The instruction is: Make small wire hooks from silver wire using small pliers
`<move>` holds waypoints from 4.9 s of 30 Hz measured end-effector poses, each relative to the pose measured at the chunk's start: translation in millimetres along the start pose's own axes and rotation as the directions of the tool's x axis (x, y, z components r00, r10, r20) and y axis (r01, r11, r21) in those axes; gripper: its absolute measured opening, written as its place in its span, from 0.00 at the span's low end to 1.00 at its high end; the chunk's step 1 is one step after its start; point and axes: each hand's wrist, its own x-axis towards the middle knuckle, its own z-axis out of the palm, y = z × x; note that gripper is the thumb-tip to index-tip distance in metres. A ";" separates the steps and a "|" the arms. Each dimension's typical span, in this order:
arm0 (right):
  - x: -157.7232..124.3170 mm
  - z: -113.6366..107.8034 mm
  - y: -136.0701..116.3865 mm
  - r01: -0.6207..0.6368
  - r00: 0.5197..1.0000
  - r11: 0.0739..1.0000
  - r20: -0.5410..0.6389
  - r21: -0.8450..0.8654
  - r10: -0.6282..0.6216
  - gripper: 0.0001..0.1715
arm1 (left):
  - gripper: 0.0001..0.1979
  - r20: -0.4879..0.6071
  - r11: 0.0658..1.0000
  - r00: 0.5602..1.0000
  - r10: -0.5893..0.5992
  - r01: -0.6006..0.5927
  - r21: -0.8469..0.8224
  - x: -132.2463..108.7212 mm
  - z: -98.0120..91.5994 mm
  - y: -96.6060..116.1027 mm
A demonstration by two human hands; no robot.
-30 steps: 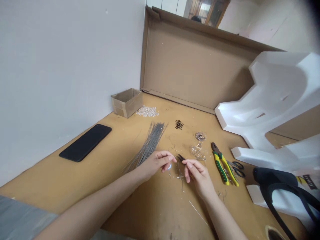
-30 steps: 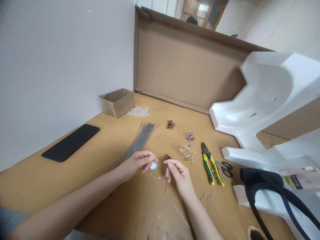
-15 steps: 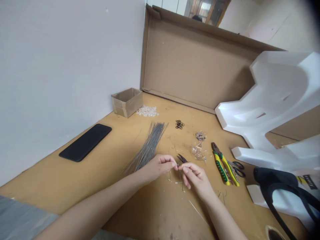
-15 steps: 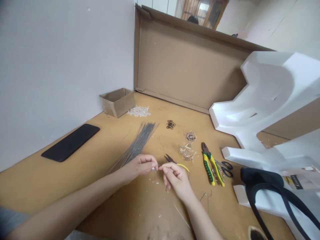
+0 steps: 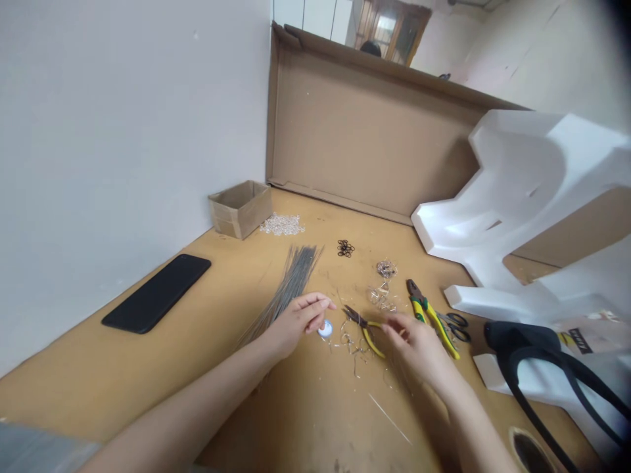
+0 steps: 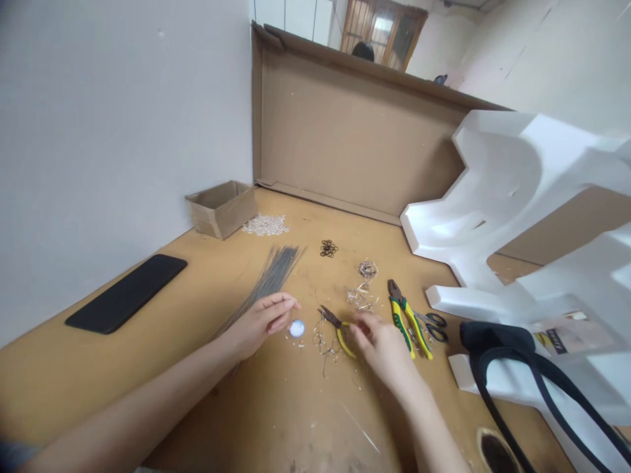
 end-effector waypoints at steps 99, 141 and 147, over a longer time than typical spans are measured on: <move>-0.8 41.1 -20.5 0.379 0.923 0.924 -0.101 0.056 -0.372 0.12 | 0.09 0.068 0.899 0.982 -0.179 0.191 -0.393 -5.1 5.7 5.1; -2.3 41.1 -23.4 0.406 0.907 0.913 -0.133 0.025 -0.400 0.11 | 0.10 0.110 0.877 0.975 -0.194 0.222 -0.426 -6.4 6.1 7.3; -2.6 40.7 -24.1 0.403 0.908 0.915 -0.132 0.017 -0.397 0.10 | 0.09 0.121 0.874 0.976 -0.183 0.218 -0.434 -6.7 5.5 6.6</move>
